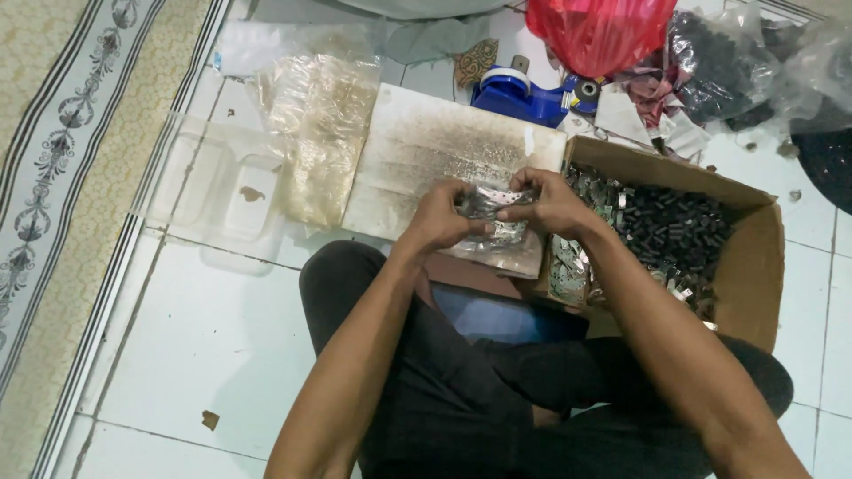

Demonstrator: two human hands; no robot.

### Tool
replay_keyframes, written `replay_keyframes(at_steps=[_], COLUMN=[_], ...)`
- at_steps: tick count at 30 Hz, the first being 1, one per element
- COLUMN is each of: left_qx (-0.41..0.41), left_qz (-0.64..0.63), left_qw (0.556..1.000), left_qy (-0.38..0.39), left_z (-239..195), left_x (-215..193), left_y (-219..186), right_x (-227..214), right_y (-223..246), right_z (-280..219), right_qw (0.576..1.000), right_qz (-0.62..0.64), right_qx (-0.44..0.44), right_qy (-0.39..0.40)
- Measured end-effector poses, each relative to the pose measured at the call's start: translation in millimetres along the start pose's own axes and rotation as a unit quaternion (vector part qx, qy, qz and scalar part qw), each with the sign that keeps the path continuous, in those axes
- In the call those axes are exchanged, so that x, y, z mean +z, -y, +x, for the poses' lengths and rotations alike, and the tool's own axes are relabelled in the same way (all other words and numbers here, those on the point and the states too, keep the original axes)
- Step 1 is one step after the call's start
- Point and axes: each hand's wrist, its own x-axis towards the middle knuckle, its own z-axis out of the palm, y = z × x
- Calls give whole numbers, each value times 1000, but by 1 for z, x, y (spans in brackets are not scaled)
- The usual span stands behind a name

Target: Sorting and assembling small metal components from a box into a plastic bag and onto a workspace.

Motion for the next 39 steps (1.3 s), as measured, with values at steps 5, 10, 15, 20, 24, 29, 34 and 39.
replay_keyframes(at_steps=[5,10,15,20,24,29,34,39], left_qx=[-17,-10,-54,-37,-32,-56,-34,-44], left_qz=[-171,-273,-330,-446,-551,-534,-531,-488], left_qw=[985,962,941,878,776,749,740,740], left_qy=[9,-25,-47,-171,-304,-387,-411,-460], left_z=[-3,6,-25,-36,-35,-75,-67,-49], left_x=[-15,-38,-87,-115,-130,-172,-204,-223], left_y=[-12,-7,-23,14,48,53,101,143], right_x=[14,21,58,115,173,244,285,317], right_y=[23,19,50,66,89,112,115,102], right_z=[4,20,29,63,90,122,156,190], right_qw=[987,950,942,927,927,940,975,993], right_qz=[160,299,321,356,344,301,192,96], right_qx=[24,88,97,112,139,149,92,32], right_qy=[-11,4,13,40,59,69,69,59])
